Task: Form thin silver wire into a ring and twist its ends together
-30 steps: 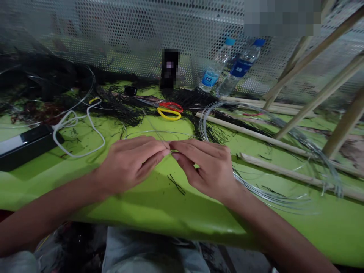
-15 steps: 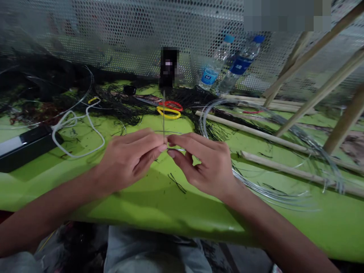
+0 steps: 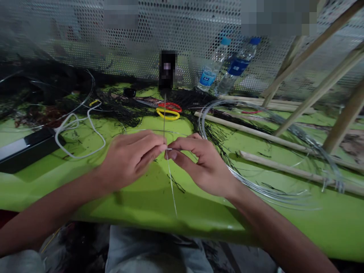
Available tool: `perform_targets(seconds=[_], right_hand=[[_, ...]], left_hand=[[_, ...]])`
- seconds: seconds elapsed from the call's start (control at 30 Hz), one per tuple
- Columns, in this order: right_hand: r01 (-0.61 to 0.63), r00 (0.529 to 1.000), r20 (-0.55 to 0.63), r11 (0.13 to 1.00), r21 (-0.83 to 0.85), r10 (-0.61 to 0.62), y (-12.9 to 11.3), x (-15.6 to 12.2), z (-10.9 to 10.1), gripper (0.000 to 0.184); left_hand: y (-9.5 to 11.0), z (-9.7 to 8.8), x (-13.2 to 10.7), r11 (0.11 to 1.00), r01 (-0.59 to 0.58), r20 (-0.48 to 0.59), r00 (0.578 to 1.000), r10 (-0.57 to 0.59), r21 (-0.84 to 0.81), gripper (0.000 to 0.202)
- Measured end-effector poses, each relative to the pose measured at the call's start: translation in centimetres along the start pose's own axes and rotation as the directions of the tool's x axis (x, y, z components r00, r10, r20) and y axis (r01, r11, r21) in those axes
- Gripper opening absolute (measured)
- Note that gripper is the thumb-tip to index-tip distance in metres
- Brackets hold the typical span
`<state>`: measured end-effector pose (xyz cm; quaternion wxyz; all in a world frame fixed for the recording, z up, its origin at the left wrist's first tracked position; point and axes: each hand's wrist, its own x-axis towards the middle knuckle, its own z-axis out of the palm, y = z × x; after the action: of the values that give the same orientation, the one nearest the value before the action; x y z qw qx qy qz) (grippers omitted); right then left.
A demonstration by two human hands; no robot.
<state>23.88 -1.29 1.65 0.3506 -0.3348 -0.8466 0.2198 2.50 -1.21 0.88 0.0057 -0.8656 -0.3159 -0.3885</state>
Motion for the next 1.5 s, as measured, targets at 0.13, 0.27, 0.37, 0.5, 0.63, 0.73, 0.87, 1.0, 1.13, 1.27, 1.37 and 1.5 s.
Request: perform_targets(seconds=[0.13,0.27,0.37,0.5,0.63,0.73,0.87,1.0,1.13,1.27,1.37,1.5], right_hand=[[0.151,0.970,-0.153,0.964,-0.218,-0.187,0.5,-0.6,1.0,0.003],[0.307,0.873,-0.251,0.871,-0.384,-0.418,1.3,-1.0,1.5,0.008],[0.357,0.860,-0.221,0.852,-0.384,-0.460,1.8,-0.8,1.1,0.006],[0.299,0.900,-0.213,0.894,-0.333,-0.381,2.6,-0.5,1.0,0.005],[0.059,0.962,-0.260,0.992,-0.109,-0.086,2.9,0.0,1.5,0.011],[-0.090,0.968,-0.226,0.991,0.099,0.110,2.5,0.3,1.6,0.024],[-0.173,0.970,-0.149,0.975,0.141,0.193,1.8,0.1,1.7,0.035],[0.095,0.930,-0.323,0.963,-0.253,-0.176,2.2,-0.6,1.9,0.007],[0.419,0.785,-0.160,0.704,-0.574,-0.598,3.6,-1.3,1.6,0.031],[0.484,0.753,-0.005,0.559,-0.673,-0.658,4.4,-1.3,1.0,0.035],[0.462,0.754,-0.029,0.562,-0.686,-0.656,4.3,-1.1,0.9,0.030],[0.436,0.758,-0.080,0.593,-0.677,-0.648,3.9,-0.8,1.1,0.021]], left_hand=[[0.5,-0.3,0.5,0.995,0.090,0.048,0.995,-0.087,-0.046,0.016],[0.7,-0.5,0.8,0.977,0.206,0.125,0.972,-0.197,-0.059,0.020],[0.6,-0.2,0.8,0.971,0.229,0.155,0.964,-0.217,-0.067,0.022],[0.0,0.8,0.4,0.972,0.214,0.162,0.967,-0.196,-0.099,0.026],[-0.9,1.8,0.1,0.980,0.149,0.125,0.983,-0.132,-0.133,0.025],[-1.3,1.9,0.2,0.978,0.139,0.147,0.982,-0.116,-0.155,0.025],[-1.2,1.4,0.6,0.962,0.225,0.269,0.946,-0.179,-0.152,0.028],[-0.8,0.9,0.8,0.941,0.309,0.295,0.920,-0.259,-0.138,0.026],[-0.5,0.8,0.9,0.939,0.317,0.277,0.922,-0.272,-0.136,0.030],[-0.4,0.7,0.9,0.949,0.289,0.287,0.926,-0.244,-0.128,0.029],[-0.4,0.7,0.9,0.961,0.253,0.256,0.942,-0.218,-0.109,0.027],[-0.4,0.8,0.9,0.974,0.208,0.217,0.958,-0.185,-0.085,0.026]])
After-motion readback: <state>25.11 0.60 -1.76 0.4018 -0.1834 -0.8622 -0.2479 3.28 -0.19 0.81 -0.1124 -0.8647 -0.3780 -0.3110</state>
